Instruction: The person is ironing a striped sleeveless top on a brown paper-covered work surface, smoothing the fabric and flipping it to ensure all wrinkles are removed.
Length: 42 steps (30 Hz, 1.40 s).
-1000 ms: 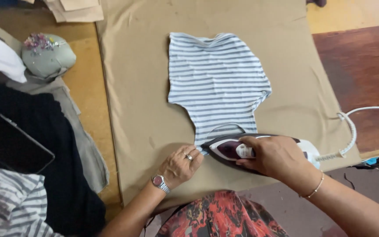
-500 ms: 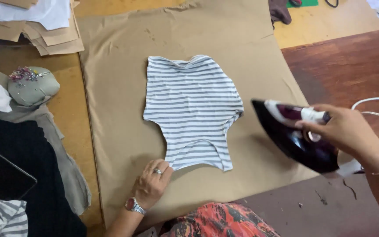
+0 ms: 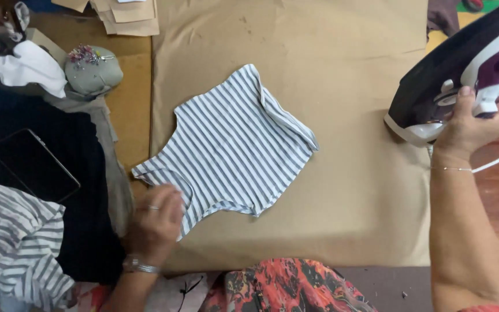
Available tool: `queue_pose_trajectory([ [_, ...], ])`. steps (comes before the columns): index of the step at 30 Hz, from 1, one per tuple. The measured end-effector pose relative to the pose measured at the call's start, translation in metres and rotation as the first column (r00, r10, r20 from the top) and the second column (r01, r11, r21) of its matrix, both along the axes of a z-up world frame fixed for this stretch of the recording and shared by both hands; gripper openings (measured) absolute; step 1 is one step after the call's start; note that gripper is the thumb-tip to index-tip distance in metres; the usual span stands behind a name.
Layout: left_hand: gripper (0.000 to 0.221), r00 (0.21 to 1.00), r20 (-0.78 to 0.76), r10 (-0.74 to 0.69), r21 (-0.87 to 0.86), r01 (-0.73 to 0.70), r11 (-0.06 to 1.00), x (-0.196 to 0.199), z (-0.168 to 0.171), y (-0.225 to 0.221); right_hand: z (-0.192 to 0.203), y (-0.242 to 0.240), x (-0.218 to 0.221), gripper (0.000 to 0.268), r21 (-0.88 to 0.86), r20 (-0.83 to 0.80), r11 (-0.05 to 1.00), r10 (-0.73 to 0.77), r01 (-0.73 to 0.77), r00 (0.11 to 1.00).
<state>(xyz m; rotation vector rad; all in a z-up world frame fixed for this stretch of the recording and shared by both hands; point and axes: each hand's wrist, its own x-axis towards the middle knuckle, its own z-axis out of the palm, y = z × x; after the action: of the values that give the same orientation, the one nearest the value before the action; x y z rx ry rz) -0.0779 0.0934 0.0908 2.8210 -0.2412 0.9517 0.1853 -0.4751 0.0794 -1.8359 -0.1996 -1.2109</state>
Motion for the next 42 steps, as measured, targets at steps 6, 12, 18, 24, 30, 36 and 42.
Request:
queue_pose_trajectory([
  [6,0.025,0.913,-0.031,-0.407,-0.152,0.398,0.905,0.002,-0.077,-0.118,-0.044,-0.008,-0.051,0.028,0.346,-0.087,0.938,0.074,-0.04,0.993],
  [12,0.037,0.923,-0.217,-0.317,-0.05,0.314,0.948,0.011,-0.087,-0.149,-0.025,0.039,-0.128,0.049,-0.027,-0.326,0.996,-0.09,0.086,0.941],
  [18,0.032,0.931,-0.252,-0.264,-0.237,0.205,0.95,0.016,-0.073,-0.145,-0.037,0.149,-0.152,0.016,-0.108,-0.709,0.982,0.034,-0.155,0.705],
  [24,0.014,0.96,-0.071,-0.272,-0.335,0.234,0.913,0.015,-0.048,-0.133,-0.054,0.176,-0.065,0.019,-0.726,-0.57,0.564,-0.171,-0.395,0.804],
  [30,0.013,0.975,0.125,-0.182,-0.316,0.214,0.924,0.008,0.047,-0.071,0.092,0.17,-0.094,0.013,0.317,-0.501,0.704,0.693,-0.635,0.519],
  [36,0.03,0.993,0.085,-0.083,-0.399,0.11,0.91,0.016,0.1,-0.039,0.171,0.186,-0.131,0.036,0.443,-0.382,0.59,0.806,-0.675,0.453],
  [42,0.015,0.965,-0.027,-0.261,-0.929,0.072,0.363,0.015,0.129,-0.03,0.227,0.197,-0.171,0.031,-0.067,-0.506,0.783,0.508,-0.618,0.697],
])
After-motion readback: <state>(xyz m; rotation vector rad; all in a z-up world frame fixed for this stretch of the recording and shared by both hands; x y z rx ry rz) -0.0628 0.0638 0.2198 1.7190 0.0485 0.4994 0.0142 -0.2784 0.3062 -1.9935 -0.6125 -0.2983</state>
